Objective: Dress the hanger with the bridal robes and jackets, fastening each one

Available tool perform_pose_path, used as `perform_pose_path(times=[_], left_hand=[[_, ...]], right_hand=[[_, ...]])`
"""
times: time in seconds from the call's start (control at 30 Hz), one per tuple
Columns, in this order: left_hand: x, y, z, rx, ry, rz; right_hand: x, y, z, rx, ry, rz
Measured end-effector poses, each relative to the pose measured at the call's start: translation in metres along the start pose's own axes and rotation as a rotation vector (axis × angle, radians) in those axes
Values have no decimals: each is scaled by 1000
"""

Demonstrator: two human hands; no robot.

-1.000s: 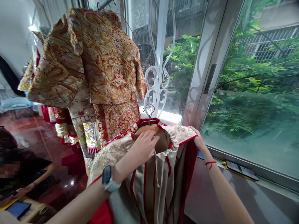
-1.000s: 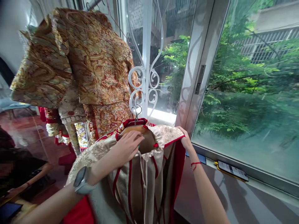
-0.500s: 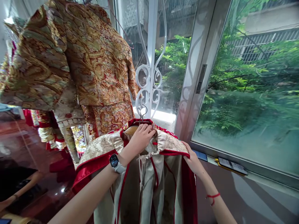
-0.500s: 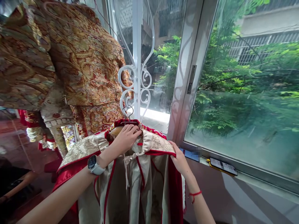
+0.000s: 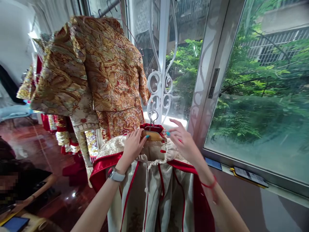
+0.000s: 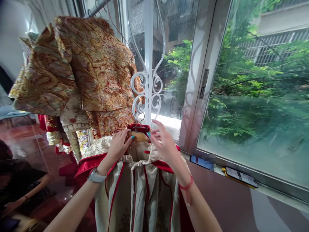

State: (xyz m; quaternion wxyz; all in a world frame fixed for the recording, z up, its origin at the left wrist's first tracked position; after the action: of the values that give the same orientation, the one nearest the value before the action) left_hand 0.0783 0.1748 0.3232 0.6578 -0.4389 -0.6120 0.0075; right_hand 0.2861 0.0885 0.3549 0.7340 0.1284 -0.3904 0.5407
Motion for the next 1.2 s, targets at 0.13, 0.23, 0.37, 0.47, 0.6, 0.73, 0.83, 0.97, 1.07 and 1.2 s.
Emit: perform_pose_path(times=[0.13, 0.23, 0.37, 0.47, 0.6, 0.73, 0.83, 0.97, 1.07, 1.2], left_hand=[[0, 1, -3, -21, -24, 43], [0, -2, -4, -32, -42, 24], [1, -3, -6, -79, -79, 13], [2, -2, -8, -123, -109, 24], [6, 0, -11, -114, -130, 17], [7, 0, -11, -90, -127, -8], [5, -1, -10, -82, -140, -18], [3, 3, -10, -78, -147, -27], [2, 4, -9, -123, -127, -40], [-25, -24, -1, -310, -64, -207]], right_hand=[[66, 77, 9, -62, -191, -66], [83, 95, -9, 19, -137, -92], [83, 90, -26, 293, -27, 6], [85, 83, -31, 393, 48, 74], [94, 78, -33, 515, 116, 157], [98, 76, -35, 553, 118, 189], [98, 80, -38, 539, 90, 205], [98, 87, -40, 489, 71, 192], [87, 77, -31, 337, 0, 133], [22, 37, -13, 42, -114, -75]])
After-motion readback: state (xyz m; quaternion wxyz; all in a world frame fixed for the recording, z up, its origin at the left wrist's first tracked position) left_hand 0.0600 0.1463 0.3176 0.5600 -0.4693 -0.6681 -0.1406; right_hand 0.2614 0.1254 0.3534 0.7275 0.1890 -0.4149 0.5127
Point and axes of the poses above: each hand's wrist, its own x-axis towards the middle knuckle, its own y-axis out of the palm, z = x × y, the point moved 5 cm from there along x, towards the middle knuckle, and after that the axes turned 10 degrees about -z, right-handed, at the moved point
